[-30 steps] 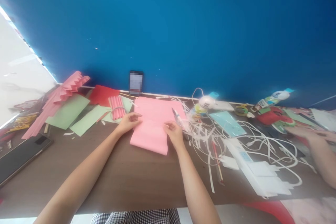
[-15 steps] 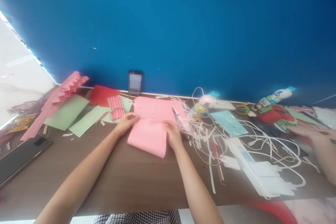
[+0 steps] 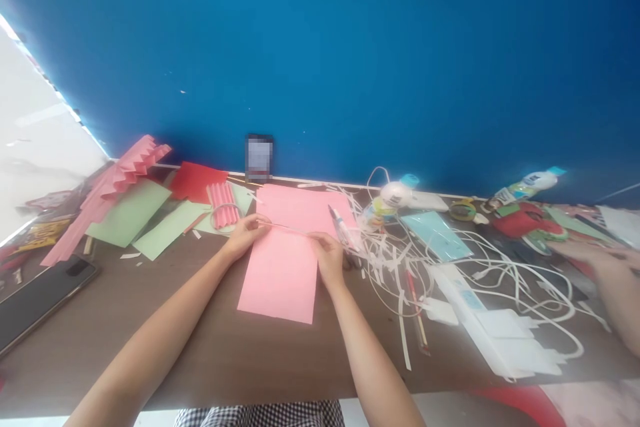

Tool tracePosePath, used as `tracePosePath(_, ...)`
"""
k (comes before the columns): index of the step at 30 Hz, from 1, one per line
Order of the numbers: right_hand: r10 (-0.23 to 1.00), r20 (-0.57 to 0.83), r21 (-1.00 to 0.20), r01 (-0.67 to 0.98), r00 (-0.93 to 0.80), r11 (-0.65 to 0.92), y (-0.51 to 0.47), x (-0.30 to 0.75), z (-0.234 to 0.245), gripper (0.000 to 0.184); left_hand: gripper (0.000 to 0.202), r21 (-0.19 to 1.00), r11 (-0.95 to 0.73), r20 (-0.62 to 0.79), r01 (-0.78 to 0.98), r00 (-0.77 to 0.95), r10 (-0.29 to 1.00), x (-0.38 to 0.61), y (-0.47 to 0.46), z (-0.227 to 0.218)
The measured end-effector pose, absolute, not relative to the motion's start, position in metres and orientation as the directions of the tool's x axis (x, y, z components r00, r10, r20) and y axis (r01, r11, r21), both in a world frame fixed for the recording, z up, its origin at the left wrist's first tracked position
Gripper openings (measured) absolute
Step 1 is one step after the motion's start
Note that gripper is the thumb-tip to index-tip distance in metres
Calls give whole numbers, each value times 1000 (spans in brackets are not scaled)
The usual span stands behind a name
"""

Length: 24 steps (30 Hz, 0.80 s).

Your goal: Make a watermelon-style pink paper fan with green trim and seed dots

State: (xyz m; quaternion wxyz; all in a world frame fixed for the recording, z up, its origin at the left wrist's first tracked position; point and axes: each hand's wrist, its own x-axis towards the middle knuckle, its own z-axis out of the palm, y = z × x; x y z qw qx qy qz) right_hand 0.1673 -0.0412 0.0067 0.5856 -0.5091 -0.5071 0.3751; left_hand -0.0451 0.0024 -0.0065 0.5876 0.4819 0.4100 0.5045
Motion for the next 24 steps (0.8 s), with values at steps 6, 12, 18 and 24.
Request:
tracePosePath(6,950,199,-977,120,239,174,-42,170,11,13,20,969,93,-63,-227,138,988,-45,4,-9)
tracePosePath(12,931,303,-938,239,204,253,-45,166,10,15,19,964,93,-50,-248,174,984,-45,3,0)
tracePosePath(18,933,349,-915,248,90,318,-48,166,14,15,31,990,87,-64,-109,198,978,-42,-3,5)
tracePosePath(24,965,260,-960,110,21,256,-47,166,12,25,29,997,-11,25,-77,186,982,-43,-6,6)
